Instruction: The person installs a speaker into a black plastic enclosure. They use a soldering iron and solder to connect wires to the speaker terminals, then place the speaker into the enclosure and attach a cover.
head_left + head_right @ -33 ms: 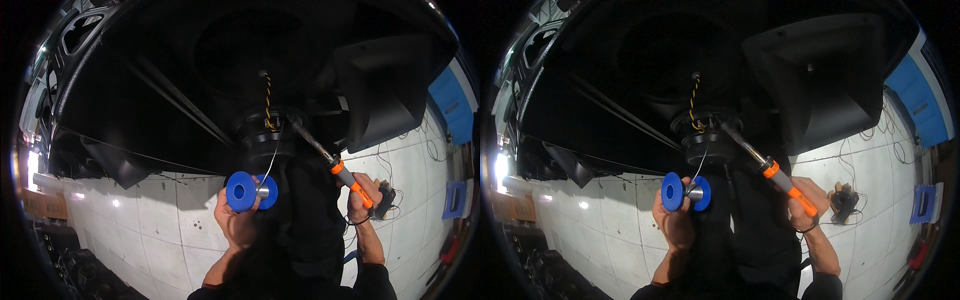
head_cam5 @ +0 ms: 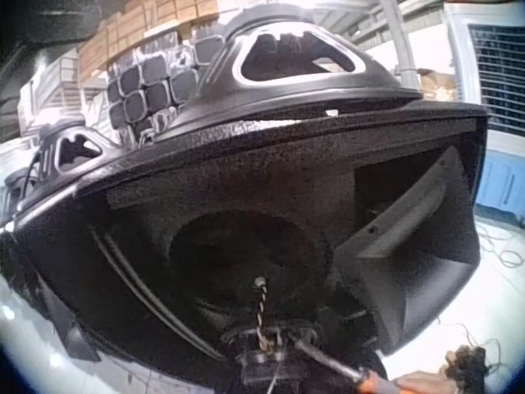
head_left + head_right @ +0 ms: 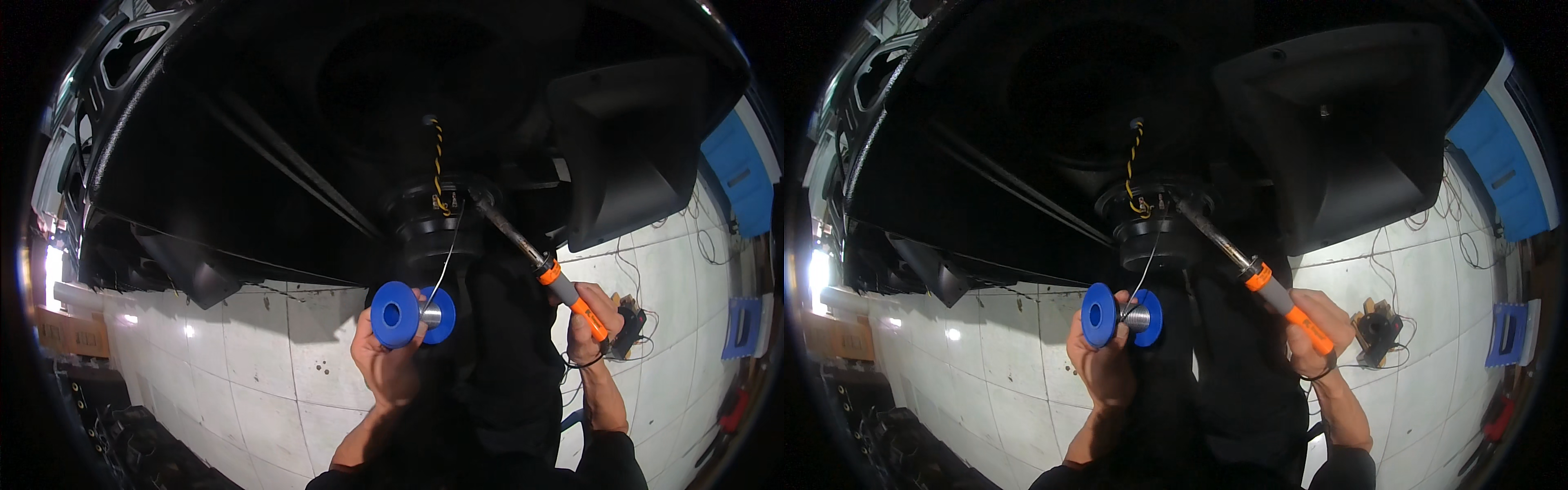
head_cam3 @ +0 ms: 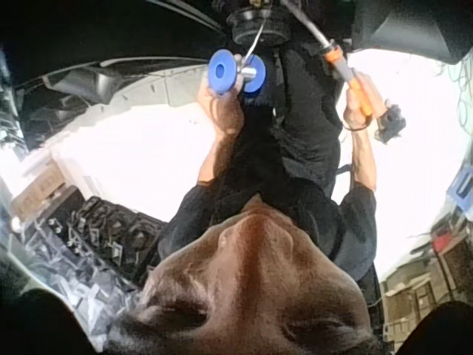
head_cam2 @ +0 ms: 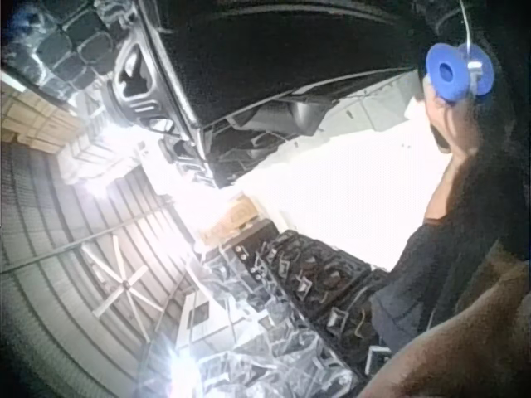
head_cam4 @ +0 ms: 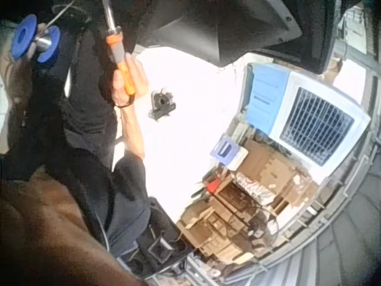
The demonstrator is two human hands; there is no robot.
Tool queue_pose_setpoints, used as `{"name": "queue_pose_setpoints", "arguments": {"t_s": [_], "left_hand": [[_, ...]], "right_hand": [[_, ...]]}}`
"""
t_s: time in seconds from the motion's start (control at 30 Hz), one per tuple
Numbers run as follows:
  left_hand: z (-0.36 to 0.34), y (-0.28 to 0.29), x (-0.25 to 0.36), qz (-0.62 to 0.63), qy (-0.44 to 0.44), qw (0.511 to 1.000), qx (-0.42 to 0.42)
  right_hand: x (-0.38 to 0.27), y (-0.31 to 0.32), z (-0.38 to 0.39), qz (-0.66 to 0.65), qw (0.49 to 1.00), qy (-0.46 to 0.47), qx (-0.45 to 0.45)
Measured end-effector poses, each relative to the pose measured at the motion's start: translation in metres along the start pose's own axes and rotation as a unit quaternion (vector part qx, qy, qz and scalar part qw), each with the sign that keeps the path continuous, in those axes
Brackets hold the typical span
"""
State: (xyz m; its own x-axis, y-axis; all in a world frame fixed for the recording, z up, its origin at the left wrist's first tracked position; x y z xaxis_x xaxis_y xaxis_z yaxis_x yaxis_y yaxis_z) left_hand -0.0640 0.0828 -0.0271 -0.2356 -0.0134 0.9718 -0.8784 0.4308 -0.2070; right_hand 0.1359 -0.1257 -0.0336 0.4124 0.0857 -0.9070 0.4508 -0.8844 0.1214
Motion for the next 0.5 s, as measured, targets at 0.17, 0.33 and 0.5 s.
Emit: {"name": "queue_pose_setpoints", "arguments": {"t_s": [0.17,0.33,0.5], "left_hand": [[0.002,-0.003,-0.010,0.010,-0.042,0.999,-0.014],[0.007,-0.008,-0.015,0.020,-0.063,0.998,-0.016],[0.009,-0.013,-0.017,0.037,-0.058,0.998,0.007]], "right_hand": [[0.009,0.001,-0.005,0.019,1.000,0.002,-0.019],[0.015,0.002,-0.006,0.021,0.999,0.001,-0.028],[0.015,0.003,-0.010,0.043,0.998,0.017,-0.035]]}}
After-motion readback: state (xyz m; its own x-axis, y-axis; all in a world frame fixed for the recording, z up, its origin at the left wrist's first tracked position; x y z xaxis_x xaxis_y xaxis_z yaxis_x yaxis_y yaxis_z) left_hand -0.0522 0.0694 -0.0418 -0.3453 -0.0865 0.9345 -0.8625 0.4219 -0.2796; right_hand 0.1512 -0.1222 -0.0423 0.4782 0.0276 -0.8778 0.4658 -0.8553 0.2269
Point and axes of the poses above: each hand's wrist, its own z-axis away from the middle knuckle, its own y-axis out of the back of the hand, x = y × z, the point moved 6 cm from there along -z, towards the middle knuckle, and after that the axes turned 12 degrees about -y, right-handed, at the moved point
